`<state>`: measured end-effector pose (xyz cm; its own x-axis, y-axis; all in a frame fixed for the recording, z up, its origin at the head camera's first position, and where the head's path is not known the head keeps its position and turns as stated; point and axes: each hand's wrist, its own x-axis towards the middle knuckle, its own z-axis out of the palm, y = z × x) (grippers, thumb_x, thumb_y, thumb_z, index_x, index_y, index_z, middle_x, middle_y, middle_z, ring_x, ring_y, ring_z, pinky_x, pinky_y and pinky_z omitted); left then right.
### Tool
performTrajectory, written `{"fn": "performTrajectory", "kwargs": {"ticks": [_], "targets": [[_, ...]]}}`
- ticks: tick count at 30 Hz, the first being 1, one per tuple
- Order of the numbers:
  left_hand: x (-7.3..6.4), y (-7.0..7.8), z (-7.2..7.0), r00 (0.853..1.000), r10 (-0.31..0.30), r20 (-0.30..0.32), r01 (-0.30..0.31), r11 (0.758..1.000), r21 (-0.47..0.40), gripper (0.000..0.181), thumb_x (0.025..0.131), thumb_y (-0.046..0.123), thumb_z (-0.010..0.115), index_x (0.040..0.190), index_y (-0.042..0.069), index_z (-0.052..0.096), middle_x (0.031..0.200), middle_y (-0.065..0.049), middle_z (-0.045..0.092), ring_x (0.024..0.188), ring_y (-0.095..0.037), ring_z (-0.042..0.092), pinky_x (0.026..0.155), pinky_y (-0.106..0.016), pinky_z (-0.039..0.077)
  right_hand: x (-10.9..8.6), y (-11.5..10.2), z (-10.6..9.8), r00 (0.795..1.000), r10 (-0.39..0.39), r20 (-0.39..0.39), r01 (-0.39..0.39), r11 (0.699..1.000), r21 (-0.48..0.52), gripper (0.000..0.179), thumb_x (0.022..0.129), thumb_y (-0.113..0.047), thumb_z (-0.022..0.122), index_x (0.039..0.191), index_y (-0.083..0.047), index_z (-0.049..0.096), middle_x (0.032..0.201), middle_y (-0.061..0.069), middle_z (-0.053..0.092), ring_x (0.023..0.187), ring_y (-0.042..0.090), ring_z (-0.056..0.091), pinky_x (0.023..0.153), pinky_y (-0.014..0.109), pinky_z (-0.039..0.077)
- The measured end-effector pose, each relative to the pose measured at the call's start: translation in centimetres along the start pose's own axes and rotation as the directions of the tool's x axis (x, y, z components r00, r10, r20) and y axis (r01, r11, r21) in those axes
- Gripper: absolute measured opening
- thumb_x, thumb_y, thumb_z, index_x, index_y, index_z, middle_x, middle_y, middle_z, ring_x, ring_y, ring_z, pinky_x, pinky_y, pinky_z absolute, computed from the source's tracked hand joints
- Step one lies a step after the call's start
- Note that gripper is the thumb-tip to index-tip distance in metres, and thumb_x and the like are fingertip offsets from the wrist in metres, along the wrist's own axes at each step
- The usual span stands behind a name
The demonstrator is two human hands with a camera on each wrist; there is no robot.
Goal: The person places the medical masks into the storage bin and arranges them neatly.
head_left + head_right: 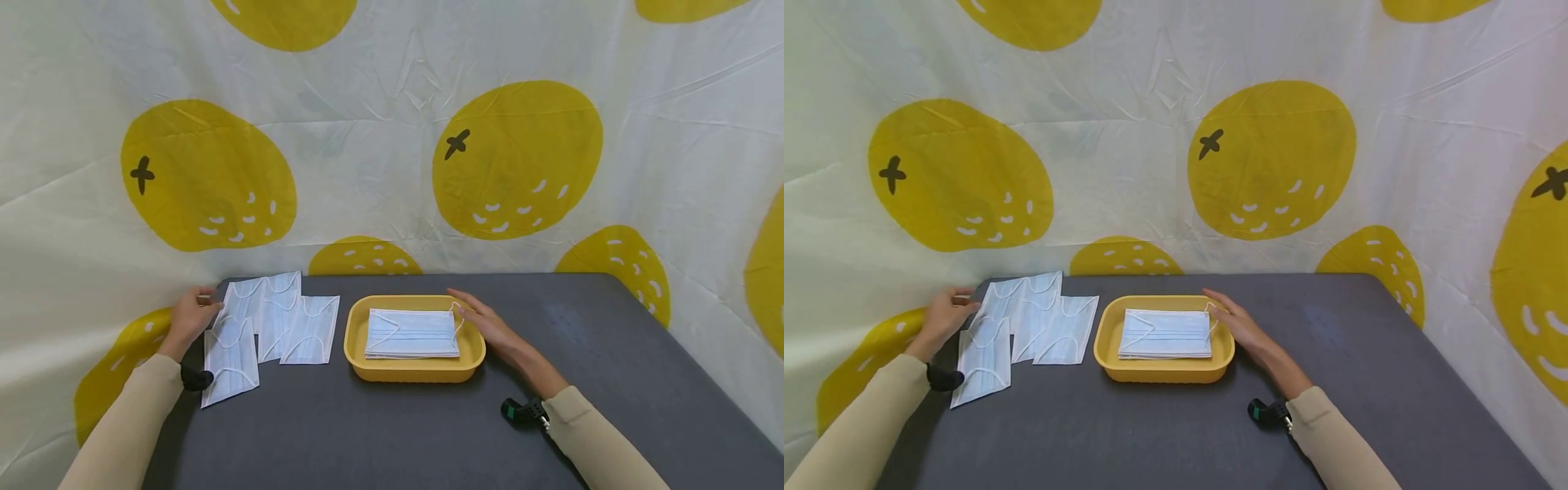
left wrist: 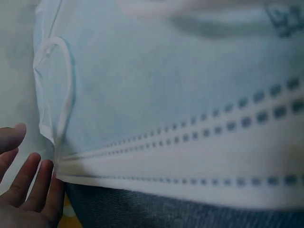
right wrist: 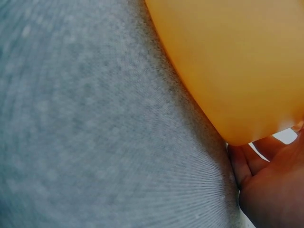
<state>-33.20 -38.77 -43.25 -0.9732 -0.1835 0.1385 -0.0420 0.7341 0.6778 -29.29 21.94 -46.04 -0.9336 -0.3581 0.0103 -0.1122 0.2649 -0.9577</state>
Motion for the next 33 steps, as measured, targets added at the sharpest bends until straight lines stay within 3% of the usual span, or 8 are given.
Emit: {"fn": "performTrajectory", "kwargs": {"ticks": [5,10,16,28,33], "targets": [[0.1,-0.2,0.4,0.999,-0.035,-0.001,0.035,0.998,0.050,0.052,0.098,0.012,0.067,0.140,-0.013,0.048,0.133,-0.039,0.054,0.112,-0.050,0.057,0.098,-0.059,0.056,-0.1,0.1,-0.2,1.000,-0.005,0.000,0.005,1.000,-0.003,0.055,0.113,-0.027,0.040,0.165,-0.015,0.027,0.170,0.016,0.024,0.156,0.039,0.024,0.126,0.062,0.020],[0.5,0.0,0.4,1.000,-0.022,0.010,0.021,0.992,0.125,0.056,0.092,0.009,0.074,0.137,-0.013,0.050,0.127,-0.039,0.057,0.102,-0.048,0.058,0.090,-0.056,0.058,0.0,0.0,-0.1,1.000,-0.011,-0.002,0.011,1.000,-0.003,0.055,0.113,-0.029,0.041,0.164,-0.016,0.028,0.170,0.016,0.024,0.156,0.039,0.023,0.126,0.062,0.019],[1.2,0.0,0.7,0.997,-0.059,0.041,0.051,0.985,0.165,0.058,0.089,0.005,0.074,0.138,-0.013,0.048,0.126,-0.038,0.054,0.105,-0.048,0.052,0.099,-0.060,0.053,0.0,0.1,-0.1,1.000,-0.007,-0.001,0.007,1.000,0.006,0.053,0.113,-0.028,0.040,0.164,-0.017,0.029,0.171,0.016,0.022,0.157,0.039,0.023,0.126,0.062,0.019],[1.6,0.3,1.0,0.994,-0.085,0.065,0.079,0.993,0.085,0.056,0.090,0.001,0.069,0.140,-0.012,0.048,0.131,-0.039,0.053,0.109,-0.049,0.052,0.101,-0.060,0.053,0.0,0.3,-0.1,1.000,-0.010,-0.006,0.011,1.000,0.022,0.053,0.113,-0.029,0.040,0.164,-0.018,0.030,0.171,0.016,0.023,0.156,0.039,0.024,0.126,0.062,0.019],[1.7,0.2,0.8,0.992,-0.067,0.108,0.066,0.998,0.015,0.067,0.092,0.001,0.064,0.153,-0.006,0.038,0.139,-0.041,0.049,0.119,-0.053,0.051,0.107,-0.064,0.048,0.0,0.4,-0.1,1.000,-0.022,-0.009,0.022,1.000,0.020,0.053,0.114,-0.030,0.038,0.164,-0.017,0.029,0.170,0.016,0.025,0.155,0.039,0.026,0.126,0.062,0.021]]}}
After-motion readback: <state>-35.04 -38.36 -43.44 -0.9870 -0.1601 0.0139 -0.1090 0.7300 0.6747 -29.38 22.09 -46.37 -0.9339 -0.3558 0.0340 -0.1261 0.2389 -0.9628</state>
